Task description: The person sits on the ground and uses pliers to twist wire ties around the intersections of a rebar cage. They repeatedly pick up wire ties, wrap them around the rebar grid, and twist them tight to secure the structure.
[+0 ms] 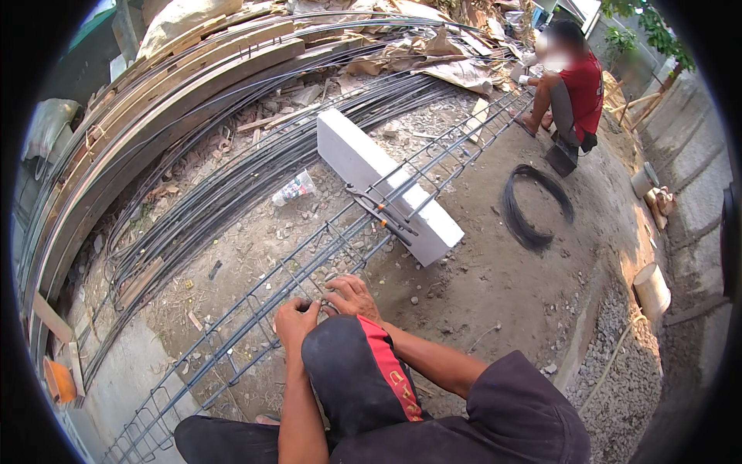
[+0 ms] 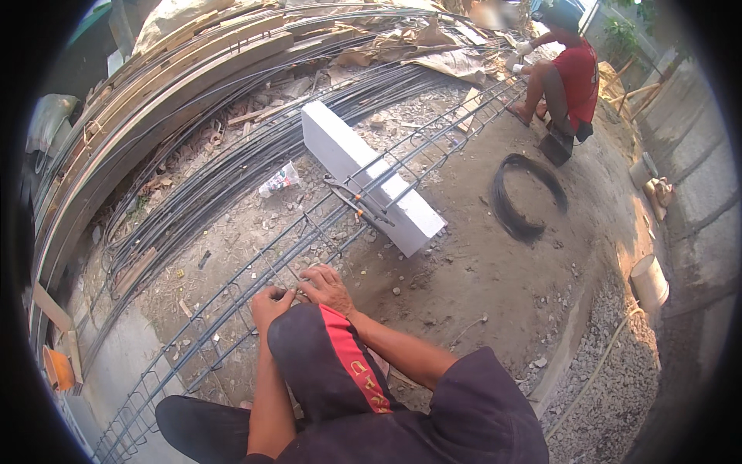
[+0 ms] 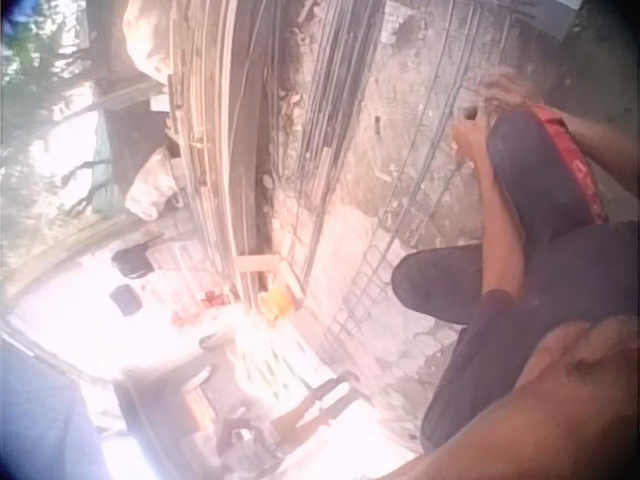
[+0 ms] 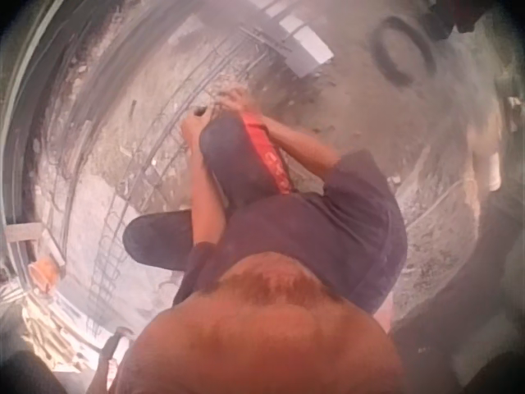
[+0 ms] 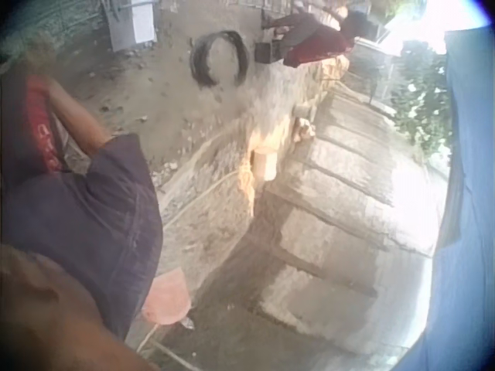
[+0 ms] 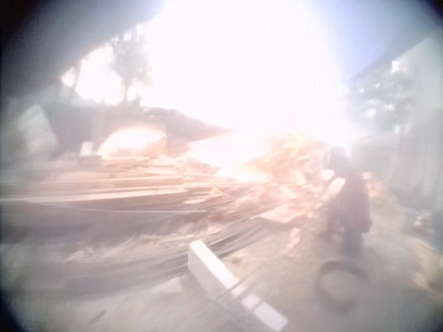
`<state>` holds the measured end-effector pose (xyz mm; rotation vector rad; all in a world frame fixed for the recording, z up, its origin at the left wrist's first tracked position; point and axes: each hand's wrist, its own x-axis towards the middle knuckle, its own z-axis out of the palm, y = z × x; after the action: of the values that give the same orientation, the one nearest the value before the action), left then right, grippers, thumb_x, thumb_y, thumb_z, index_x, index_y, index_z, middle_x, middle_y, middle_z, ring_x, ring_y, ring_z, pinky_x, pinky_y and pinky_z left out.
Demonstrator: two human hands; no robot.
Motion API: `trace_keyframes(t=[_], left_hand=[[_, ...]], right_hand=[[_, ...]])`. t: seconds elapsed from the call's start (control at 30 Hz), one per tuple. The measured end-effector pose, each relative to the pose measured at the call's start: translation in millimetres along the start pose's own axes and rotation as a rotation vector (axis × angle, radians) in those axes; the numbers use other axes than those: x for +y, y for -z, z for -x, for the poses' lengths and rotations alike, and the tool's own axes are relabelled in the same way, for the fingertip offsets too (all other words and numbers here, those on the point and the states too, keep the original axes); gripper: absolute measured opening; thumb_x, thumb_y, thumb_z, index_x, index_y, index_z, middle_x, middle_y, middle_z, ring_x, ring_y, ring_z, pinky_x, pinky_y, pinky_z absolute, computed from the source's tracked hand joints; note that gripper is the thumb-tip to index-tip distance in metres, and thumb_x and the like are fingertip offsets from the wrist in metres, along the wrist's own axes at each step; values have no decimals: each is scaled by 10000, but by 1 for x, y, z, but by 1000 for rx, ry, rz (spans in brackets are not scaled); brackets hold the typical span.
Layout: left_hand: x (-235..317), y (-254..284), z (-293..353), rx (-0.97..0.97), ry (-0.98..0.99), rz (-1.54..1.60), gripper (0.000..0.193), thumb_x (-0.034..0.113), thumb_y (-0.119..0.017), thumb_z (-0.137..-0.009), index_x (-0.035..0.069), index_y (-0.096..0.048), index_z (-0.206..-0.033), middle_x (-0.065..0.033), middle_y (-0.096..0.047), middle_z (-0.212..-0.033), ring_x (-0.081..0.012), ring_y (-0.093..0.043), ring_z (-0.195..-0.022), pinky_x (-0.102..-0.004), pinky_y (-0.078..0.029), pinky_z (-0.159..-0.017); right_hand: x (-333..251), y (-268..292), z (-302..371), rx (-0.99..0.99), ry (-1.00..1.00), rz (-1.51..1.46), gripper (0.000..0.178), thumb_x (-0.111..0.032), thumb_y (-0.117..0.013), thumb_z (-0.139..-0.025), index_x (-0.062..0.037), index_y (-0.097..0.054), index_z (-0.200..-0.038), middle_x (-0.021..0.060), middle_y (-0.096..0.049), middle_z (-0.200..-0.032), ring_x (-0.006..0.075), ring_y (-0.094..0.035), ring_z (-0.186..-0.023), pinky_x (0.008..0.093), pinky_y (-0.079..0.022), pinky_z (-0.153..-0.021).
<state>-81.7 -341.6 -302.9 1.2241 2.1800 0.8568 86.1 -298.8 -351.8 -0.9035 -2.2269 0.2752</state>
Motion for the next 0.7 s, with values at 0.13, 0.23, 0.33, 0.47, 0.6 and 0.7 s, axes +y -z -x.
trace_keyframes(t=[0.13,0.23,0.33,0.47,0.6,0.7], left_hand=[[-10,8,-2,-12,35,-8,331,340,-846,-795,19,-816,-873,-172,-780,-821,-337,-753,-771,-435,-562,-747],[-8,9,-3,-51,32,33,326,345,-847,-796,29,-818,-871,-160,-780,-817,-333,-754,-787,-437,-564,-736],[-4,14,0,-59,104,30,328,339,-847,-801,23,-820,-884,-165,-777,-814,-324,-753,-776,-433,-564,-739],[-5,16,2,-71,98,45,351,359,-849,-814,30,-824,-934,-173,-780,-850,-332,-755,-815,-438,-567,-783],[-18,27,0,-157,-12,52,306,323,-836,-839,45,-827,-965,-178,-782,-888,-344,-756,-866,-442,-567,-813],[-25,28,0,-168,-86,66,255,263,-820,-857,43,-824,-985,-186,-783,-908,-353,-754,-876,-440,-568,-821]], right_hand=[[-2,2,35,-142,-17,-4,479,-254,-641,-936,-56,-607,-1371,122,-571,-1413,305,-484,-1414,470,-348,-1230],[7,-11,41,-194,-28,86,530,-258,-639,-971,-52,-565,-1453,143,-529,-1495,323,-435,-1469,491,-334,-1237],[-3,-19,34,-238,-95,117,534,-283,-718,-929,-103,-605,-1418,132,-542,-1429,327,-457,-1424,500,-341,-1227],[-5,-24,35,-199,-91,232,572,-296,-824,-831,-152,-652,-1358,111,-551,-1335,326,-484,-1363,505,-360,-1208],[-13,-12,21,-206,-105,138,462,-275,-821,-844,-133,-689,-1265,110,-575,-1301,315,-522,-1322,481,-383,-1185],[-8,-17,11,-206,-46,89,278,-245,-792,-875,-122,-700,-1107,97,-648,-1128,285,-625,-1141,469,-428,-1105]])
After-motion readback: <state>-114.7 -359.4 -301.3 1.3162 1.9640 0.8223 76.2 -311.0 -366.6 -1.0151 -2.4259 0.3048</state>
